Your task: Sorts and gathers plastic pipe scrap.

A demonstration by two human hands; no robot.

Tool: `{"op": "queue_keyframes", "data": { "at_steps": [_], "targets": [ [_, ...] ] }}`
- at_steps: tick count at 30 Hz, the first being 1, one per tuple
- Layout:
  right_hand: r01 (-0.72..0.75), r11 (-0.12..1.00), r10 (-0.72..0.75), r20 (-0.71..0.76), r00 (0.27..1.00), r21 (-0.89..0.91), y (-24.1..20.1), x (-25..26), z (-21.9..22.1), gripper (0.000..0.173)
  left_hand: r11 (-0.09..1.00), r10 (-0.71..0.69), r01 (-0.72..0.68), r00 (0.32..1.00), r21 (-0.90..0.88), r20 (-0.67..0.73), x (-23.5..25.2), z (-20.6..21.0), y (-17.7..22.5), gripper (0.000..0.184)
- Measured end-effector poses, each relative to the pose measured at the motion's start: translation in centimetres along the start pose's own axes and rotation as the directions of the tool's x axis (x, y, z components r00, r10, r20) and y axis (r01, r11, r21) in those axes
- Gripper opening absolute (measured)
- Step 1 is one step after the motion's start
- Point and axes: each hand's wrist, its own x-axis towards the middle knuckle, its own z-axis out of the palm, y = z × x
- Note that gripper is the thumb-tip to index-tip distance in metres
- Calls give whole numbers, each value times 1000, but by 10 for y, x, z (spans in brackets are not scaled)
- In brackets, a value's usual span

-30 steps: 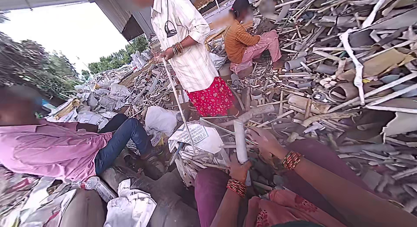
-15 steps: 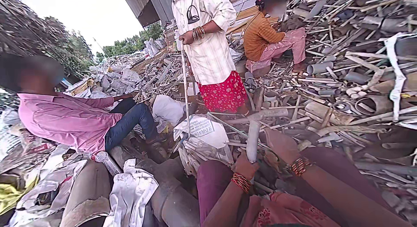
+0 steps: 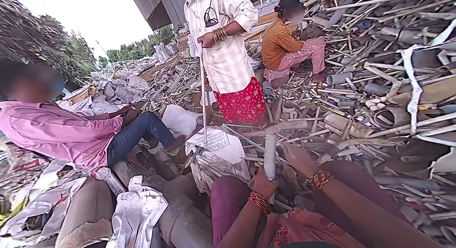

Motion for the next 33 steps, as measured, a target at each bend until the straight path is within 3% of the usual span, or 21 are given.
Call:
{"op": "queue_keyframes", "data": {
  "at_steps": [4, 6, 11, 13, 16, 19, 24, 33],
  "targets": [
    [40, 964, -30, -41, 999, 264, 4, 0, 2, 43, 1000, 13, -13, 1000, -6, 2, 0, 1, 2, 75],
    [-21, 902, 32, -18, 999, 431, 5, 1, 6, 42, 1000, -2, 3, 1000, -26, 2, 1, 2, 0, 78],
    [-202, 593, 188, 110, 976, 780, -1, -3, 5, 36, 996, 21, -19, 1000, -86, 19, 7, -1, -4, 80],
    [-157, 683, 166, 58, 984, 713, -1, -3, 5, 37, 996, 20, -18, 999, -85, 26, 8, -4, -5, 79],
    [-50, 951, 57, -15, 998, 306, 2, 1, -2, 43, 998, 13, -11, 999, -64, 31, 7, -7, -2, 78],
    [-84, 990, 83, 7, 996, 110, 0, 1, -5, 45, 999, 6, -5, 1000, -41, 29, 9, -6, -3, 75],
    [-119, 970, 110, 58, 992, 212, 8, 5, -10, 41, 1000, -9, 9, 999, 8, 36, 12, -7, -4, 75],
    [-76, 935, 73, 22, 997, 346, 17, 9, -4, 37, 998, -29, 27, 999, 64, 28, 11, -8, 0, 76]
  ]
}}
